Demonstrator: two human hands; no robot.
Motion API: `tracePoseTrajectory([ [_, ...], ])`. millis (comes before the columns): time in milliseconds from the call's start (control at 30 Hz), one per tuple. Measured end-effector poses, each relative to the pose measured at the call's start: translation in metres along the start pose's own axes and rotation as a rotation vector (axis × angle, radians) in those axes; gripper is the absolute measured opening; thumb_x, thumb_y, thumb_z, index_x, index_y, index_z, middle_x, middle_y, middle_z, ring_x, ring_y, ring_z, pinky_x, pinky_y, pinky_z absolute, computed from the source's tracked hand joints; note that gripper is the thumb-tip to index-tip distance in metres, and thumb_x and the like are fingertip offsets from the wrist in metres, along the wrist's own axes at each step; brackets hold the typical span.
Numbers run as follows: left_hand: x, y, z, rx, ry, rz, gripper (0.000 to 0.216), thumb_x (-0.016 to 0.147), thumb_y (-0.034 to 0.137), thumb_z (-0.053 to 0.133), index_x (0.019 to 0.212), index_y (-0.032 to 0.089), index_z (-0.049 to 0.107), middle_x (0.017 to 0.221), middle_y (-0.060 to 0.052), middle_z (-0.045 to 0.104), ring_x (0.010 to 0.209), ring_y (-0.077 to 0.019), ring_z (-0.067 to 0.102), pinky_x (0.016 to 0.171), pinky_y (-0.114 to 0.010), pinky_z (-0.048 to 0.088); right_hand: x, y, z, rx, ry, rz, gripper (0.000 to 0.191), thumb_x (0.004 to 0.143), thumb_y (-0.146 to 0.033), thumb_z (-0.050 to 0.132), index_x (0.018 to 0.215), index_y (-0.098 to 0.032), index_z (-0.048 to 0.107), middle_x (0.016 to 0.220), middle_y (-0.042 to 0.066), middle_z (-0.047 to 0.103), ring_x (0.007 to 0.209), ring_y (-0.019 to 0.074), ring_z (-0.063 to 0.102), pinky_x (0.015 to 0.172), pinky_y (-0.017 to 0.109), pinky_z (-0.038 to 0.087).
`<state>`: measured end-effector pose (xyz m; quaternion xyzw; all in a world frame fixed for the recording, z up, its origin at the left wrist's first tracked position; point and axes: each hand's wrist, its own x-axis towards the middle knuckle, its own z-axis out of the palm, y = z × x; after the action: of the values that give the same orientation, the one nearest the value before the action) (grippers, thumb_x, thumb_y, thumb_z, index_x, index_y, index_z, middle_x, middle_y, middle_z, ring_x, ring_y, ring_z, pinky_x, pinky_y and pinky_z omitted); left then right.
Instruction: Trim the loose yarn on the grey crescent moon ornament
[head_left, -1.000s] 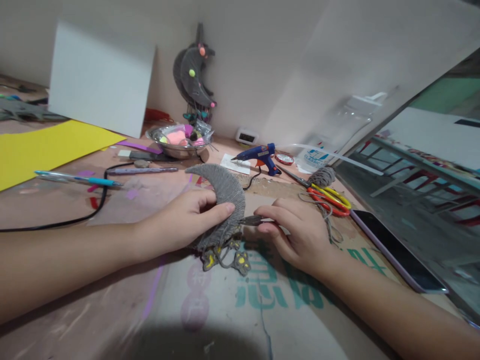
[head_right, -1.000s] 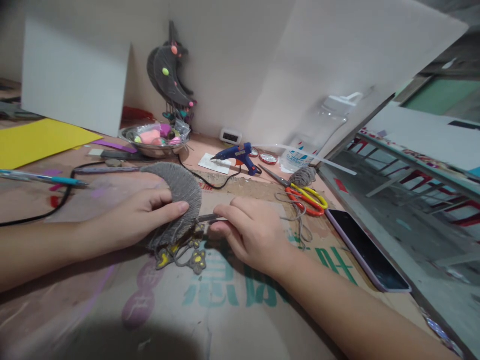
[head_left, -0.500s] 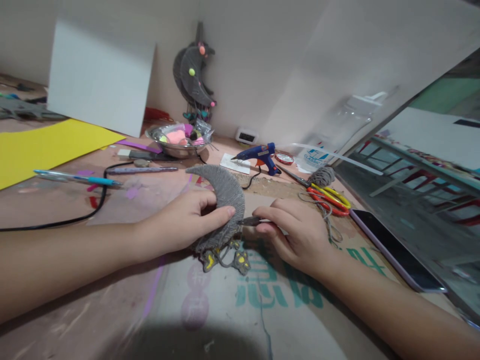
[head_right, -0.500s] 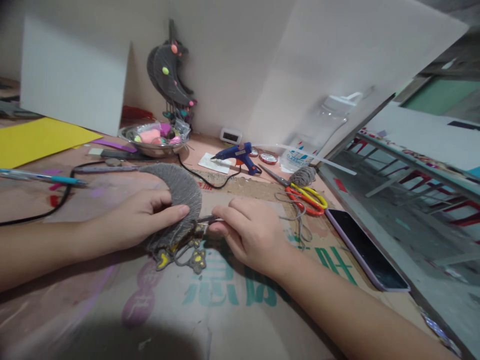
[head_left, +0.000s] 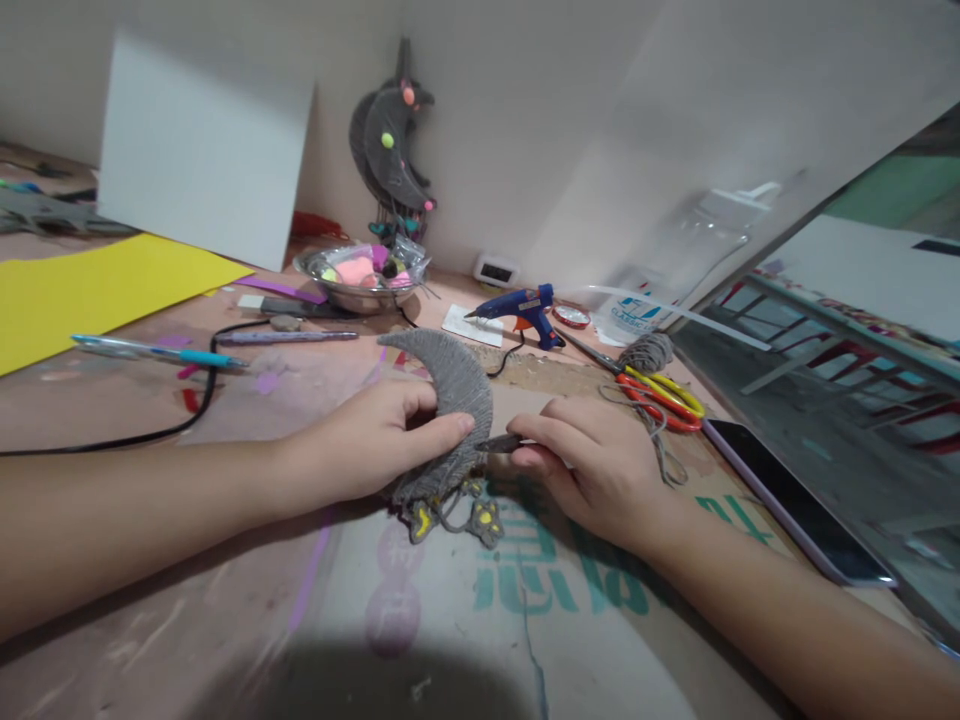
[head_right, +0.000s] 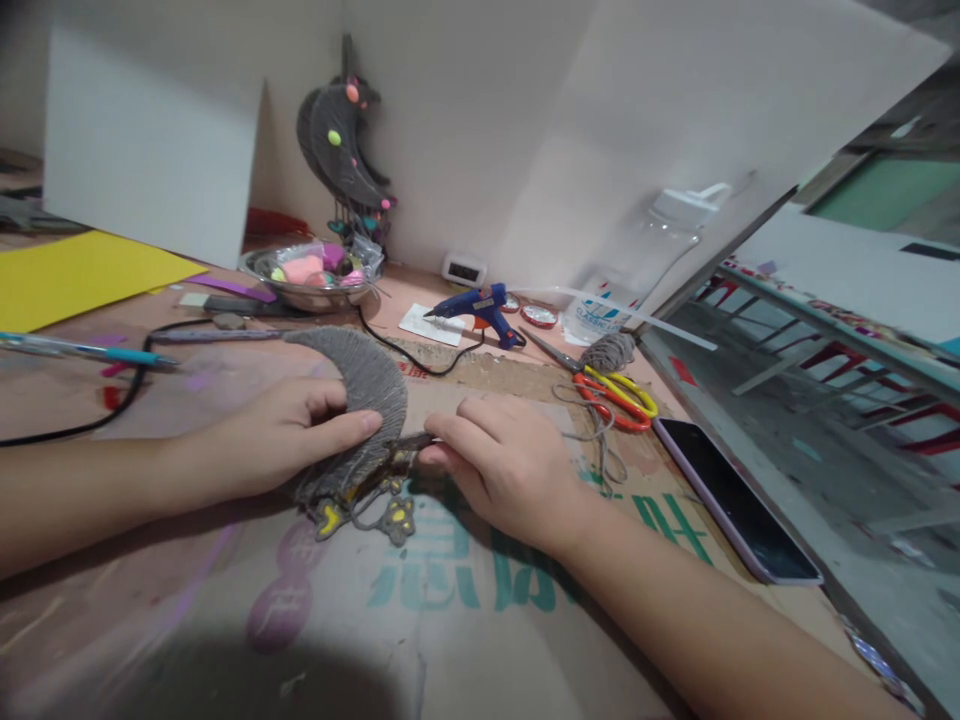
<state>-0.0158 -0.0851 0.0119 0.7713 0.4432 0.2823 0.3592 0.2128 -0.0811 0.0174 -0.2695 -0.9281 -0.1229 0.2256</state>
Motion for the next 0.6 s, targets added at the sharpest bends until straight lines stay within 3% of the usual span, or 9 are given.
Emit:
tracePoseTrajectory([
  [267, -0.0002, -0.0005, 0.0008, 0.005, 0.005, 0.002, 0.038, 0.085, 0.042, 0.045, 0.058, 0.017, 0.052, 0.052, 0.005, 0.042, 0.047, -0.0091, 0.035, 0.043, -0.021, 0.027, 0.0012, 0.0004, 0.0000, 0.027, 0.015, -0.020, 0.019, 0.090, -0.028, 0.048, 0.089, -0.015, 0.061, 0.067, 0.002, 0.054, 0.059, 0.0131, 0.044, 0.056, 0.026, 0.030],
  [600, 0.0003, 0.0015, -0.0006, -0.016, 0.022, 0.001, 0.038, 0.086, 0.040, 0.044, 0.057, 0.017, 0.047, 0.053, 0.005, 0.037, 0.048, -0.0087, 0.033, 0.044, -0.021, 0.026, -0.0021, 0.0007, 0.0015, 0.128, -0.002, 0.064, 0.022, 0.091, -0.031, 0.044, 0.093, -0.015, 0.059, 0.070, 0.003, 0.055, 0.060, 0.0130, 0.046, 0.058, 0.026, 0.033],
])
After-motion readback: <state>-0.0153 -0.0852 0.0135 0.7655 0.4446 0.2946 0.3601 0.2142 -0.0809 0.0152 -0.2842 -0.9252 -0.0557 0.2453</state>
